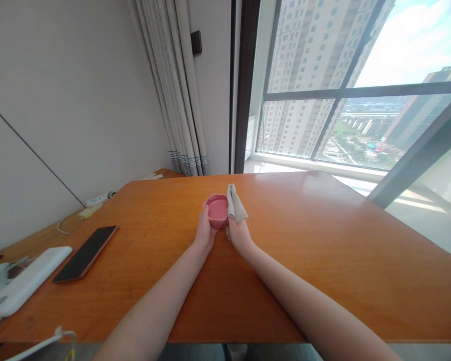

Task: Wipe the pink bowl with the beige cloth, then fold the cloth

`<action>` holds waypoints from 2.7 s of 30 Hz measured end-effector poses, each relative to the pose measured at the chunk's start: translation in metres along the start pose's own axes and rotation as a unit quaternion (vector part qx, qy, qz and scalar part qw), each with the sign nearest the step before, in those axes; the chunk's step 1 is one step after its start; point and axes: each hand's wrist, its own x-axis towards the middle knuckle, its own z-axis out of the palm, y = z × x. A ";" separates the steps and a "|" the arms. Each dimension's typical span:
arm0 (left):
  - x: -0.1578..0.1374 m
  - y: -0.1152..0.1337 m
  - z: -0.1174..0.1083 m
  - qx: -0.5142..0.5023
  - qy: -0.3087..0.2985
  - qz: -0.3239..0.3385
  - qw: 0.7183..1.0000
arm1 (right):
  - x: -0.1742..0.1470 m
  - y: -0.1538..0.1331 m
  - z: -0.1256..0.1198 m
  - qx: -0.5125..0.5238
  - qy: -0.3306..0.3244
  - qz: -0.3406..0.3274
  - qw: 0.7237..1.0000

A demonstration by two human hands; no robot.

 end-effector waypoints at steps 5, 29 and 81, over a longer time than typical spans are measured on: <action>-0.006 -0.006 0.003 0.023 -0.057 0.002 0.998 | 0.005 -0.005 -0.006 0.005 0.025 0.005 1.000; 0.004 0.005 -0.006 0.045 -0.047 -0.008 0.998 | 0.009 -0.006 -0.005 0.030 0.035 0.122 0.991; 0.001 0.014 -0.008 0.115 -0.072 -0.129 0.982 | 0.039 0.000 -0.038 0.040 -0.001 0.280 0.959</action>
